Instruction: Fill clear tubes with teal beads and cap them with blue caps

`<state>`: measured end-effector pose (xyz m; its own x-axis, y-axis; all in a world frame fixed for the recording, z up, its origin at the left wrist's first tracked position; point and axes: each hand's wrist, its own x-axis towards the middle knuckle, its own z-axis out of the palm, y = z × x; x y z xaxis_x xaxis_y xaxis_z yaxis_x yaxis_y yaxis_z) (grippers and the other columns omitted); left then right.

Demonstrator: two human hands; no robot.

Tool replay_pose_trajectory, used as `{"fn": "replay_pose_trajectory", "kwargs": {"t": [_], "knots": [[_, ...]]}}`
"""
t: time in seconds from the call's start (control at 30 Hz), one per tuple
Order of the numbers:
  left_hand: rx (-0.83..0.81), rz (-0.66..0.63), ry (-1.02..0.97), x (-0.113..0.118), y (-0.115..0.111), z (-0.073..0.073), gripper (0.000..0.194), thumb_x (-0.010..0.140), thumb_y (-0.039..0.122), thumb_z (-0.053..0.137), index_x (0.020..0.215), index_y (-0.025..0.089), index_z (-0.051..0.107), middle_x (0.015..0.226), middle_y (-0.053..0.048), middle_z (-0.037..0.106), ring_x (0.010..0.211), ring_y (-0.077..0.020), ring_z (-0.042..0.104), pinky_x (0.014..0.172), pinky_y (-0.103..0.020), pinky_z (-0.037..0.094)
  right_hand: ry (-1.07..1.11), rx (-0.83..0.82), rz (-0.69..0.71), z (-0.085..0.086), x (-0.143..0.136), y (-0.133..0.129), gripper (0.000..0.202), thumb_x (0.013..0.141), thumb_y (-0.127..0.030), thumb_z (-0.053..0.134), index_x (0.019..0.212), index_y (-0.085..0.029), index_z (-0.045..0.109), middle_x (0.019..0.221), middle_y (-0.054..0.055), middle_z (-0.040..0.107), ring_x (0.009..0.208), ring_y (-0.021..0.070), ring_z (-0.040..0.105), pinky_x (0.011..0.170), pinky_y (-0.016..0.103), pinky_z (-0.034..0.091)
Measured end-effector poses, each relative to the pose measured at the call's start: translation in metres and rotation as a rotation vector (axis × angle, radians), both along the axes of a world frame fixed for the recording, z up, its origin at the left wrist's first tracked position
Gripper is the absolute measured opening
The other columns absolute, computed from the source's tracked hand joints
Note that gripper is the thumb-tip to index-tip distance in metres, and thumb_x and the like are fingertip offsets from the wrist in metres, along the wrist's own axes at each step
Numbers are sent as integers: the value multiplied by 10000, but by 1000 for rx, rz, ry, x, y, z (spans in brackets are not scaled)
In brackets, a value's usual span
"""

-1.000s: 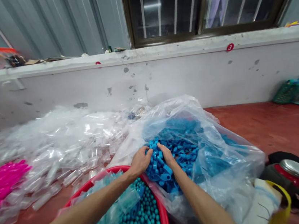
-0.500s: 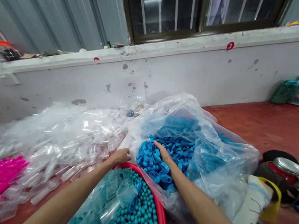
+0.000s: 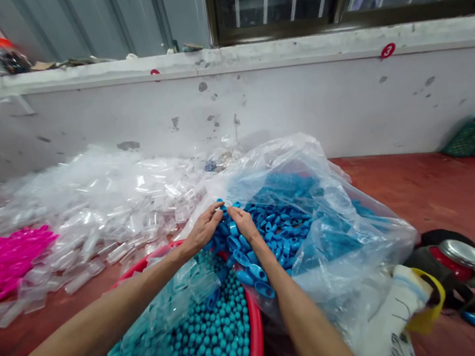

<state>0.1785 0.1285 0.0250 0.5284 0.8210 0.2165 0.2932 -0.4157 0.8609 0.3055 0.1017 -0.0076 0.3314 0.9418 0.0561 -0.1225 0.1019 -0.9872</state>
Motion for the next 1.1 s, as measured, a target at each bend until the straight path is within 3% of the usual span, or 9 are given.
{"fn": "replay_pose_trajectory", "kwargs": {"t": [0.17, 0.4, 0.57, 0.7, 0.9, 1.1], "knots": [[-75, 30, -80, -7, -3, -7, 302, 798, 371, 414, 978, 177, 559, 658, 22, 554, 594, -110, 495, 568, -211, 403, -251, 86, -52, 6, -7, -10, 379, 746, -501, 464, 743, -175, 657, 741, -2, 651, 827, 197, 565, 800, 300, 410], [-113, 178, -118, -28, -19, -6, 213, 802, 364, 389, 722, 201, 501, 645, 22, 479, 617, -117, 449, 565, -214, 373, -593, 134, -44, 28, -36, -28, 246, 777, -431, 504, 789, -227, 641, 820, 9, 627, 826, 180, 541, 798, 276, 368], [-113, 236, -121, -42, -25, -14, 202, 796, 326, 333, 685, 210, 454, 683, 10, 484, 659, -137, 457, 631, -245, 382, -950, 144, -90, 33, -63, -42, 279, 834, -435, 437, 885, -227, 616, 851, 55, 615, 845, 195, 546, 775, 283, 372], [-78, 234, -69, -45, -34, -15, 256, 806, 363, 301, 658, 212, 446, 628, 12, 467, 594, -141, 437, 583, -253, 364, -836, 187, -89, 33, -65, -41, 284, 853, -408, 406, 838, -222, 621, 813, 30, 621, 787, 174, 557, 721, 258, 382], [37, 141, 82, -42, -50, -10, 169, 755, 330, 464, 640, 209, 493, 592, 24, 478, 590, -139, 436, 609, -247, 355, -467, 162, -172, 30, -51, -30, 393, 852, -427, 351, 730, -175, 626, 633, -6, 596, 607, 140, 547, 613, 244, 399], [116, 135, 211, -54, -53, -12, 169, 786, 269, 424, 746, 186, 566, 724, -24, 545, 686, -166, 496, 706, -294, 409, -591, 279, -154, 30, -72, -36, 251, 809, -393, 461, 887, -222, 627, 895, 13, 630, 851, 167, 565, 806, 271, 402]]}}
